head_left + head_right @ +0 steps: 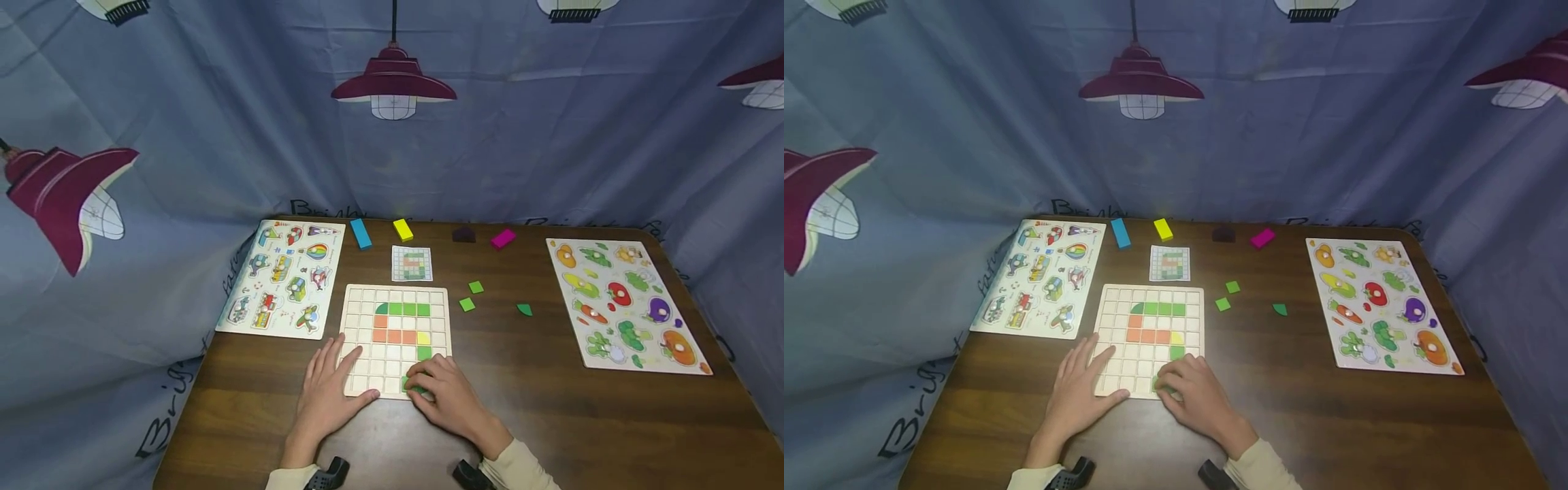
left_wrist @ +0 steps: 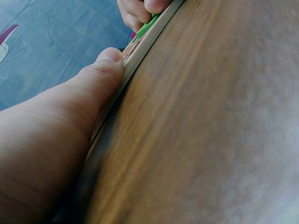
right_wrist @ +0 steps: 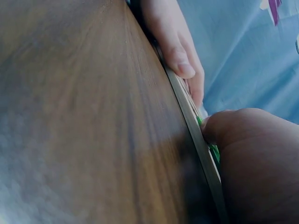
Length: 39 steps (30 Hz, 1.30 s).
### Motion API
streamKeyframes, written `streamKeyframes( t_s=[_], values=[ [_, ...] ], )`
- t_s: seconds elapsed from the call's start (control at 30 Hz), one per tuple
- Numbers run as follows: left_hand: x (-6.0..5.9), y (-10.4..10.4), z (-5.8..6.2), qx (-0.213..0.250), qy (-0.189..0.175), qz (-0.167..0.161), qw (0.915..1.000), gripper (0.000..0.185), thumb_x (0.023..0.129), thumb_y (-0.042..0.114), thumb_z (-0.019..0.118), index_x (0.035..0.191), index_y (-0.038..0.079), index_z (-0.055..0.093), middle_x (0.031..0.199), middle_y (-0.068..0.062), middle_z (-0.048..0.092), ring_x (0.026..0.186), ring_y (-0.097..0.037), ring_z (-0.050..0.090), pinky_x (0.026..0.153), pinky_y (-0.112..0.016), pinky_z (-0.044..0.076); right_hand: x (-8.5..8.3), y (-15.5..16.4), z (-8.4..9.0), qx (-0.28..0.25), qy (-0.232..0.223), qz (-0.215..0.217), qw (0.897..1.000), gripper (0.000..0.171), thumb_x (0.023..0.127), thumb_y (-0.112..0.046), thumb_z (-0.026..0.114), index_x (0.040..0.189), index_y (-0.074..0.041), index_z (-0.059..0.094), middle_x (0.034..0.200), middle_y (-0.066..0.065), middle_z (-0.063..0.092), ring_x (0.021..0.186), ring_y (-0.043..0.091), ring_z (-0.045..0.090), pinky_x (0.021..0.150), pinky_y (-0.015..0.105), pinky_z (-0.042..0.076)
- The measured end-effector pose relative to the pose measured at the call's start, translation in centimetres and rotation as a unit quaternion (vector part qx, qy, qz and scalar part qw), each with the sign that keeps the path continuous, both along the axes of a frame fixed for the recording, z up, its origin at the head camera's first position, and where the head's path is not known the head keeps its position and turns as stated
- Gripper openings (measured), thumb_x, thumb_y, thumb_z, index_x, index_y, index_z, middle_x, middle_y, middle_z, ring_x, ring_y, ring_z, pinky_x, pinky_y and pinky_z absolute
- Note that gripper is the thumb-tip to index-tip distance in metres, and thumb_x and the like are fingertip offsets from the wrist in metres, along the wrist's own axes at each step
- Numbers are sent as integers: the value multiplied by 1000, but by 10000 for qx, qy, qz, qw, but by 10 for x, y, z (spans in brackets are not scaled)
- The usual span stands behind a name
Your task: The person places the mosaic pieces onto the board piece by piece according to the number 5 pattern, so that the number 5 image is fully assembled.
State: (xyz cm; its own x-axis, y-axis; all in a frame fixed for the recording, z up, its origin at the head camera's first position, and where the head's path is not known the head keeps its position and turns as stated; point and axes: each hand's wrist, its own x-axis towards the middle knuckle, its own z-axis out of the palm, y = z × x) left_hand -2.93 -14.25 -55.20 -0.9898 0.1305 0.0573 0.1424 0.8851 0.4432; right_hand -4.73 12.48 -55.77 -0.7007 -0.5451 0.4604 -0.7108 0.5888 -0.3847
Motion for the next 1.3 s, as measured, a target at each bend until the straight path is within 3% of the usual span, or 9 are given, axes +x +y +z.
streamKeyframes(
  t_s=[0.43, 0.53, 0.67, 0.87, 1.03, 1.3],
  values=[
    [2, -1, 1, -72, -79, -13, 9999, 89, 78, 79, 66, 151, 29, 50, 170, -4, 24, 157, -30, 20, 126, -54, 17, 3, -1, 1, 111, 104, 59, 9999, 8, 87, -27, 81, 88, -30, 74, 105, -15, 69, 95, 7, 53, 81, 28, 37],
    [3, 0, 1, -78, -32, -14, 10000, 89, 78, 78, 67, 150, 29, 51, 170, -4, 25, 157, -31, 21, 126, -55, 18, 2, 4, 2, -131, 42, -45, 9999, 7, 88, -25, 79, 87, -29, 74, 104, -15, 69, 95, 7, 53, 82, 29, 38],
    [2, 1, 2, -17, 8, -37, 10000, 89, 78, 77, 68, 150, 29, 51, 170, -5, 25, 157, -31, 22, 126, -56, 18, -14, 26, 1, -935, 35, -586, 9939, 5, 89, -16, 77, 89, -21, 75, 102, -7, 71, 95, 13, 56, 85, 32, 41],
    [2, 1, 1, -21, -44, 3, 10000, 90, 77, 78, 68, 150, 29, 51, 170, -6, 25, 157, -32, 21, 126, -55, 17, -45, 63, 1, -1705, -141, -1670, 9710, 12, 84, -3, 79, 94, -9, 76, 99, 5, 73, 95, 21, 58, 83, 29, 44],
    [2, 1, 0, 26, -120, 46, 9999, 91, 77, 79, 67, 151, 30, 50, 170, -5, 24, 158, -31, 19, 127, -54, 16, -63, 76, -3, -1602, -275, -2109, 9639, 15, 85, -5, 80, 99, -7, 75, 101, 9, 72, 95, 24, 61, 82, 31, 46],
    [1, 1, 0, 15, -2, -17, 10000, 92, 76, 78, 69, 151, 28, 51, 170, -5, 25, 157, -32, 20, 126, -54, 17, -83, 76, -6, -943, -1048, -2837, 9485, 36, 88, -24, 81, 114, -2, 69, 114, 17, 68, 106, 34, 58, 92, 49, 48]
  ],
)
